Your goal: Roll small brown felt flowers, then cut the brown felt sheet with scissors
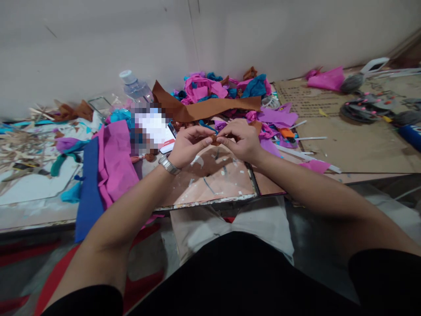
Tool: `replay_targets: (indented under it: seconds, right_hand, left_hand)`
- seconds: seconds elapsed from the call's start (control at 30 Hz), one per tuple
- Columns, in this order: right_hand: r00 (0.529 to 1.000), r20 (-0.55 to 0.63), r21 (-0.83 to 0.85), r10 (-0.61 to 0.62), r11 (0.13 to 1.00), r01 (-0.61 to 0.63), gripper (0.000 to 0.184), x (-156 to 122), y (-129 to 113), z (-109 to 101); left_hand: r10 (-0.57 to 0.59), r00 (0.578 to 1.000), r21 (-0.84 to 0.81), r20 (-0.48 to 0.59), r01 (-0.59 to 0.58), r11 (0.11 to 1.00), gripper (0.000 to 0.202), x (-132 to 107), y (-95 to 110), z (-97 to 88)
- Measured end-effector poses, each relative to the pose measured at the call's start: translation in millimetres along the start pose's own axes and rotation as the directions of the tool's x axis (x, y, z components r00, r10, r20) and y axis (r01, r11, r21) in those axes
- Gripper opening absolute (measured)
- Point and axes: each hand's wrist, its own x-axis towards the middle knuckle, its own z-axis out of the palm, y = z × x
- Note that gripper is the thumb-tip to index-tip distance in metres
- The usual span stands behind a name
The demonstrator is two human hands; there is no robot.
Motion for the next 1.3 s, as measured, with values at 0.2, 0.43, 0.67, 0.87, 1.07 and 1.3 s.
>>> replay_targets:
  seconds: [0.2, 0.43, 0.67, 0.87, 1.07, 1.3]
  right_hand:
    - [1.000, -0.009, -0.016, 0.007, 1.000, -0.008, 0.045, -0.1, -2.9, -0.4]
    - [1.000, -0.012, -0.013, 0.008, 1.000, -0.009, 0.045, -0.2, -5.2, 0.3]
    - [0.999, 0.031, 0.003, 0.020, 1.000, -0.021, 0.047, -0.5, -2.5, 0.5]
    - [1.000, 0.009, -0.005, -0.020, 1.000, 0.020, 0.044, -1.3, -0.4, 1.8]
    - [1.000, 0.007, -0.009, -0.012, 1.000, 0.012, 0.045, -1.7, 0.9, 2.5]
    - [1.000, 0.010, 0.001, 0.015, 1.000, -0.015, 0.052, -1.6, 0.8, 3.6]
  left_hand:
    - [-0.002, 0.999, 0.040, -0.033, 0.003, 0.999, 0.029, -1.2, 0.1, 2.6]
    - [0.051, 0.996, 0.095, -0.066, -0.045, 0.994, 0.034, -1.6, -2.3, 5.2]
    - [0.088, 0.996, 0.121, -0.027, -0.084, 0.989, 0.033, 0.8, 1.6, 2.8]
    - [0.063, 0.997, 0.083, -0.033, -0.060, 0.995, 0.042, 0.5, 5.6, 5.3]
    - [0.087, 0.996, 0.112, -0.009, -0.085, 0.990, 0.037, -2.6, 1.2, 3.2]
    - [0.169, 0.986, 0.224, 0.014, -0.167, 0.960, 0.030, -2.9, -1.3, 0.7]
